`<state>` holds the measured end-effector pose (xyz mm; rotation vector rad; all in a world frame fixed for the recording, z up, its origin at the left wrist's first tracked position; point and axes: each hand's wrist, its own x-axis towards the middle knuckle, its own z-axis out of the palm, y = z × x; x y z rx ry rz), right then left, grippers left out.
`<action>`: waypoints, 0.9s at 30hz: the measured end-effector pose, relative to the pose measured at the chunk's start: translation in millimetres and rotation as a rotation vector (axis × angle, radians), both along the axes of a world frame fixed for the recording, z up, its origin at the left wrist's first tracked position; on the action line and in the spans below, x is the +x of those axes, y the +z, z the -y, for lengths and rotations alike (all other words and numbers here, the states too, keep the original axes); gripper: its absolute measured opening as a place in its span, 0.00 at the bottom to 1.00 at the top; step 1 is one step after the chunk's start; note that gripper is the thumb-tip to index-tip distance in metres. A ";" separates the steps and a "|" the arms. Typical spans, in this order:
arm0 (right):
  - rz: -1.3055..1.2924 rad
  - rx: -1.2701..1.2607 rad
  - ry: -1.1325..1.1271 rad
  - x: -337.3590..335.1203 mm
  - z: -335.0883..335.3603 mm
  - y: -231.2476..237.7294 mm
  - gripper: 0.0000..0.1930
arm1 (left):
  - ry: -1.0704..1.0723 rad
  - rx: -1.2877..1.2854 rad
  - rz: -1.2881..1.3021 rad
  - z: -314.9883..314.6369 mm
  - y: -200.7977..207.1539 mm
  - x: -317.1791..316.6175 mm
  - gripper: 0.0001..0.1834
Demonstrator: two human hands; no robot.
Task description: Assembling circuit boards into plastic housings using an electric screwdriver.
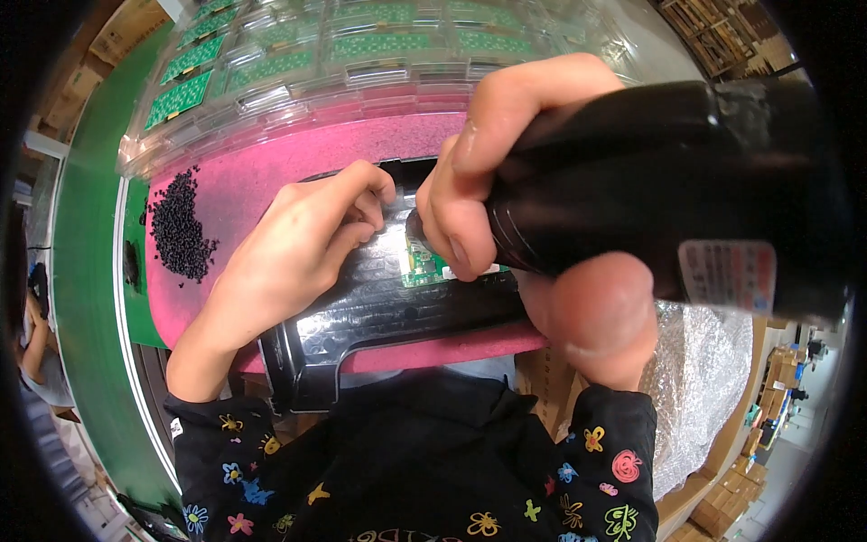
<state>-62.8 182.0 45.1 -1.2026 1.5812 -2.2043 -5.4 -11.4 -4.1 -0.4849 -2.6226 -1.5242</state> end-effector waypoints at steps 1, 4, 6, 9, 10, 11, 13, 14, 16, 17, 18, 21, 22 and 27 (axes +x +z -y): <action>0.092 0.076 -0.120 6.2 0.5 3.9 0.35 | -0.007 -0.056 0.018 1.3 1.7 -0.4 0.13; 0.075 0.160 -0.214 12.9 6.7 8.6 0.35 | 0.003 -0.113 -0.011 1.8 -0.7 1.0 0.10; 0.069 0.166 -0.240 13.4 10.0 8.4 0.35 | 0.023 -0.116 -0.057 2.9 -3.9 3.0 0.08; 0.060 0.178 -0.216 13.4 9.9 9.8 0.35 | 0.018 -0.131 -0.086 3.2 -4.5 4.9 0.06; 0.052 0.192 -0.218 13.2 9.8 10.2 0.35 | 0.020 -0.130 -0.074 3.4 -4.3 5.6 0.06; 0.043 0.205 -0.220 13.3 10.2 10.4 0.35 | 0.021 -0.130 -0.063 3.9 -4.3 6.2 0.05; 0.062 0.178 -0.217 14.6 12.3 8.2 0.35 | 0.026 -0.142 -0.073 5.1 -6.3 5.7 0.06; 0.081 0.150 -0.215 14.9 13.1 6.4 0.35 | 0.028 -0.155 -0.083 5.6 -7.9 5.6 0.06; 0.089 0.121 -0.163 11.8 10.4 4.1 0.34 | -0.003 -0.141 -0.089 7.0 -11.8 7.2 0.10; 0.098 0.090 -0.112 9.5 8.5 3.4 0.34 | -0.037 -0.128 -0.095 7.5 -12.3 8.1 0.15; 0.097 0.090 -0.109 7.2 7.1 2.5 0.34 | -0.034 -0.128 -0.095 7.9 -11.1 8.3 0.15; 0.079 0.008 0.014 -2.6 4.0 -1.5 0.34 | -0.047 -0.167 -0.079 7.3 -6.0 7.3 0.14; 0.012 -0.020 0.093 -7.3 3.7 -3.2 0.33 | -0.013 -0.159 -0.063 6.2 -4.3 6.8 0.09; -0.053 -0.084 0.198 -10.1 2.6 1.2 0.32 | -0.027 -0.110 -0.067 5.5 -1.9 5.4 0.06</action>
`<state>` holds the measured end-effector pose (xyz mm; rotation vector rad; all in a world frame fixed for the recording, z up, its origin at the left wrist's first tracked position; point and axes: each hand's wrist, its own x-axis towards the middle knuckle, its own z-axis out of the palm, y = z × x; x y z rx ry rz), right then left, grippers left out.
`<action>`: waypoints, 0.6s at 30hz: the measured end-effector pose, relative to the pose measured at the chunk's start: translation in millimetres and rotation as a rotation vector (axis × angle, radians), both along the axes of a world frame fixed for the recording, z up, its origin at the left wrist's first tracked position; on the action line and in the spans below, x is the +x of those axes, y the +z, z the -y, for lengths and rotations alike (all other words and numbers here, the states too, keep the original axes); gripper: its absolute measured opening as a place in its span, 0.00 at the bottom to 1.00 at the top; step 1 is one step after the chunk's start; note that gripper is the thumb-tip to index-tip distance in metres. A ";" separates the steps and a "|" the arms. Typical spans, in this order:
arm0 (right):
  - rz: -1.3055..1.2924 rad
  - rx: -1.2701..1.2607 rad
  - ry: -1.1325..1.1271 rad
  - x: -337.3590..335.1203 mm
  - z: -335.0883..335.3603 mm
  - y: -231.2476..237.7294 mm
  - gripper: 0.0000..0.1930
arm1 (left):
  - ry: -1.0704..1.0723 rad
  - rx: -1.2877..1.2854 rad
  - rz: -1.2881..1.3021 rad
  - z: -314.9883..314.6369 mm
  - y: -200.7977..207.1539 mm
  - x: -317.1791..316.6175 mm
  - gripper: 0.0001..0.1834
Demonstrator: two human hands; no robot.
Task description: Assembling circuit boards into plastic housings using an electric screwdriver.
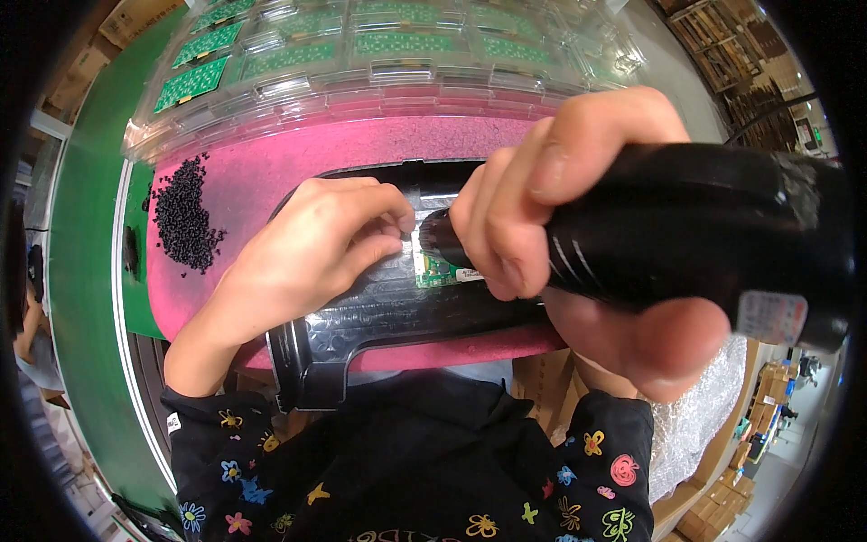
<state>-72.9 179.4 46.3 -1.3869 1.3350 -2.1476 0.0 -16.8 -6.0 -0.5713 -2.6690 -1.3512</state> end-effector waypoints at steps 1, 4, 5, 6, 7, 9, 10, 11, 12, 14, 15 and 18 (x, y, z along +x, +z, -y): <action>0.013 -0.023 0.000 2.0 -1.4 2.7 0.32 | 0.001 0.040 0.068 -1.7 1.5 -0.5 0.07; 0.026 -0.056 0.004 3.9 -4.1 7.9 0.31 | -0.009 0.126 0.256 -4.1 11.1 -3.1 0.09; 0.024 -0.078 -0.001 5.4 -5.2 8.2 0.31 | -0.016 0.171 0.376 -4.7 14.2 -4.0 0.10; 0.023 -0.100 -0.007 6.2 -6.4 8.3 0.30 | -0.018 0.168 0.377 -5.5 15.6 -4.5 0.10; -0.001 -0.107 -0.007 5.2 -6.3 7.5 0.30 | 0.000 0.213 0.419 -5.4 15.9 -4.4 0.10; -0.043 -0.096 0.013 0.2 -8.0 7.5 0.30 | 0.016 0.255 0.462 -5.6 15.2 -4.2 0.10; -0.086 -0.082 0.035 -3.6 -9.8 8.4 0.29 | 0.024 0.232 0.410 -5.5 13.9 -4.1 0.10; -0.129 -0.068 0.055 -7.4 -11.9 9.4 0.29 | 0.032 0.209 0.357 -5.4 13.2 -3.9 0.10; -0.171 -0.054 0.076 -10.7 -14.1 10.3 0.29 | 0.028 0.208 0.358 -5.6 13.1 -3.6 0.10; -0.256 -0.026 0.119 -14.2 -17.0 10.8 0.28 | 0.027 0.142 0.245 -5.8 13.0 -2.7 0.10; -0.255 -0.027 0.116 -14.0 -17.7 10.4 0.28 | 0.025 0.141 0.246 -5.6 12.8 -2.9 0.10; -0.179 -0.016 0.060 -11.2 -19.4 9.5 0.29 | -0.009 0.069 0.215 -6.9 11.1 -3.2 0.10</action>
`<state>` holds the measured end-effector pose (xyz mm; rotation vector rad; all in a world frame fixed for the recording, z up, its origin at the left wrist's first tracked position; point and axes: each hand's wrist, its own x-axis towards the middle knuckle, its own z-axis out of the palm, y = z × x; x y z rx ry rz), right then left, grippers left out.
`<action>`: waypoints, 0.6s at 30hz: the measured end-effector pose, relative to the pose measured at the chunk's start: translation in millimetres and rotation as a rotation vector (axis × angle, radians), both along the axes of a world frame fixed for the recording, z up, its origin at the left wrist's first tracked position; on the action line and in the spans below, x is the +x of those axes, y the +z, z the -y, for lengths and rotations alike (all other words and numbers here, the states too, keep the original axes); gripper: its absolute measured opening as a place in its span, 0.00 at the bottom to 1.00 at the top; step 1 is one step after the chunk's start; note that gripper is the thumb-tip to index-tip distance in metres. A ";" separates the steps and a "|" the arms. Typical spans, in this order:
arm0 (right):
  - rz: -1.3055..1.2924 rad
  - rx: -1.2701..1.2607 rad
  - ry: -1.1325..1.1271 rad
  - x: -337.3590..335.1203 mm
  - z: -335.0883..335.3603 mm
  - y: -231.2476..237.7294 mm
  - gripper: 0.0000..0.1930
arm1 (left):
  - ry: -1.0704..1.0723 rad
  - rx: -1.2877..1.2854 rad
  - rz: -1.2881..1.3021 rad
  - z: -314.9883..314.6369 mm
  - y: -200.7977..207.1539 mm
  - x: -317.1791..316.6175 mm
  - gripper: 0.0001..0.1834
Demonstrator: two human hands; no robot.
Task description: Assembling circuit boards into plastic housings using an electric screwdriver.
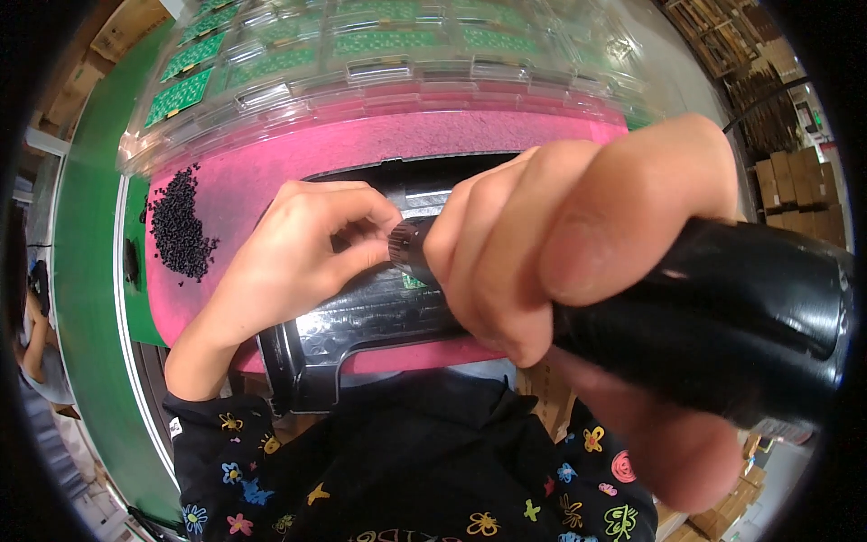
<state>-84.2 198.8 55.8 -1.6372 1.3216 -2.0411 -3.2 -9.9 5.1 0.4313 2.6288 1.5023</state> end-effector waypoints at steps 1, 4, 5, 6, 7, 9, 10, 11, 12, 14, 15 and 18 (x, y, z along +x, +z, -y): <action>0.024 0.003 -0.019 1.3 -0.3 -0.1 0.29 | -0.010 -0.019 -0.106 -1.2 -2.6 0.4 0.10; 0.100 0.011 -0.070 5.6 1.2 -2.4 0.30 | -0.026 -0.036 -0.228 -3.3 -4.2 0.4 0.09; 0.128 0.012 -0.079 7.0 3.5 -4.7 0.30 | -0.027 -0.036 -0.243 -2.9 -5.1 1.3 0.09; 0.156 0.014 -0.087 8.4 5.9 -6.9 0.31 | -0.020 -0.039 -0.240 -2.1 -6.4 2.4 0.09; 0.179 0.018 -0.107 10.6 6.2 -6.7 0.31 | -0.004 -0.006 -0.198 -2.8 -6.9 1.7 0.09; 0.226 0.026 -0.144 14.7 7.5 -6.4 0.31 | 0.011 0.028 -0.157 -2.9 -8.1 0.6 0.09; 0.249 0.030 -0.161 16.2 8.1 -6.5 0.32 | 0.019 -0.026 -0.185 -1.6 -9.0 -0.4 0.08; 0.272 0.033 -0.177 17.5 8.7 -6.6 0.32 | 0.028 -0.081 -0.213 -0.8 -9.4 -1.2 0.08; 0.294 0.037 -0.194 18.6 9.3 -6.7 0.32 | 0.027 -0.079 -0.214 -0.7 -8.8 -1.8 0.08; 0.345 0.043 -0.213 19.7 12.9 -9.1 0.33 | 0.032 -0.101 -0.196 1.8 -8.1 -0.7 0.07; 0.370 0.047 -0.223 19.8 14.4 -10.4 0.33 | 0.037 -0.102 -0.195 2.9 -9.3 -0.3 0.07; 0.379 0.071 -0.251 20.2 13.1 -8.8 0.33 | 0.012 -0.062 -0.232 2.1 -8.9 -1.5 0.06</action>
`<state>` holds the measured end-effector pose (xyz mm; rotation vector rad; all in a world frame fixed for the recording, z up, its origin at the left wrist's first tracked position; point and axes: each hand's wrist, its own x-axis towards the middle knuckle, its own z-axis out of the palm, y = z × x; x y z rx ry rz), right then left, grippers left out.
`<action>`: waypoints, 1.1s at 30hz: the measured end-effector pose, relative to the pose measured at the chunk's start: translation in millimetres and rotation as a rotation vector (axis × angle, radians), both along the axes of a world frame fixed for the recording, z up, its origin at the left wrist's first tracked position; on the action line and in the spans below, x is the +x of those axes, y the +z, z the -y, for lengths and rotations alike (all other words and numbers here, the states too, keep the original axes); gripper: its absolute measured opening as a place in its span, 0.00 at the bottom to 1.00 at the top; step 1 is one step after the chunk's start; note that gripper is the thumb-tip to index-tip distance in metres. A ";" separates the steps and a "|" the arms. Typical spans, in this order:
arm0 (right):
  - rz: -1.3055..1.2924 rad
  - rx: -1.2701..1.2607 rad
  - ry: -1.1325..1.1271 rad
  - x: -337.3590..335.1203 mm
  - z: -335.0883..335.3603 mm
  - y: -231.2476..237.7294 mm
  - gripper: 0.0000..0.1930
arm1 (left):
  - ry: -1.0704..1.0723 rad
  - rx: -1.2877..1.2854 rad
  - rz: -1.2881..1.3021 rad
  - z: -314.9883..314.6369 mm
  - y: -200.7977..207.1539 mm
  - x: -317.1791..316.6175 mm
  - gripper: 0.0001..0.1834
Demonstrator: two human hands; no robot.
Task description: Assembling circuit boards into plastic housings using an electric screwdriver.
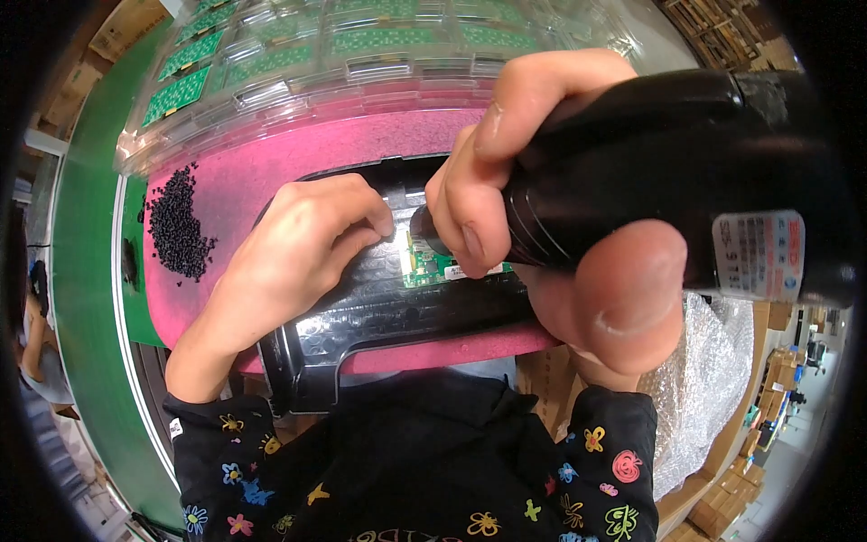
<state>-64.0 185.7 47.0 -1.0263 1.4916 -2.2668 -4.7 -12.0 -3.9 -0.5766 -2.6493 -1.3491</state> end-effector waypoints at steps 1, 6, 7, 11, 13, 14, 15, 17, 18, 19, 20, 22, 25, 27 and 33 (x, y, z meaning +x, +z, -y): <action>0.008 -0.027 0.014 -0.1 1.7 -1.0 0.33 | -0.002 -0.019 0.017 0.4 0.9 0.8 0.05; -0.167 -0.113 0.193 -12.5 0.3 -2.6 0.32 | 0.029 -0.034 0.025 -0.3 -2.1 3.4 0.06; -0.162 -0.112 0.187 -10.9 -0.7 -0.5 0.31 | 0.014 -0.023 0.032 -1.2 -0.3 2.7 0.06; -0.177 -0.114 0.207 -12.4 -1.8 0.5 0.31 | 0.013 0.004 0.013 -2.0 -0.2 1.3 0.07; -0.191 -0.110 0.216 -16.6 -1.2 -2.3 0.32 | 0.031 -0.001 0.014 -1.7 -1.6 1.6 0.07; -0.206 -0.105 0.224 -18.4 -1.2 -4.3 0.32 | 0.047 -0.004 0.014 -1.4 -2.6 1.5 0.07; -0.213 -0.109 0.205 -19.0 -0.7 -7.0 0.32 | 0.047 -0.005 0.014 -0.9 -4.0 1.1 0.07; -0.186 -0.100 0.180 -19.1 -2.3 -10.6 0.32 | 0.038 -0.051 -0.077 -0.5 -6.3 -0.1 0.07; -0.160 -0.091 0.158 -19.0 -2.9 -10.5 0.32 | 0.036 -0.050 -0.080 -1.0 -4.4 -0.8 0.07; -0.056 -0.089 0.094 -12.3 -0.5 -8.3 0.32 | 0.037 -0.057 -0.057 -1.3 -2.0 -1.0 0.06; -0.061 -0.087 0.092 -8.5 1.1 -8.3 0.32 | 0.038 -0.063 -0.036 -1.7 -0.3 -1.0 0.06; -0.014 -0.057 -0.002 -2.8 3.3 -6.7 0.32 | 0.041 -0.053 -0.001 -0.8 1.5 -0.1 0.06; -0.011 -0.003 -0.153 9.0 9.1 1.9 0.32 | 0.059 -0.043 0.046 -1.3 5.2 2.6 0.06; -0.030 0.102 -0.115 6.4 5.1 6.1 0.32 | 0.080 -0.074 0.082 -2.1 7.0 4.0 0.08; 0.016 0.204 -0.022 5.1 18.8 9.7 0.31 | 0.033 -0.018 0.023 -0.6 3.5 4.9 0.09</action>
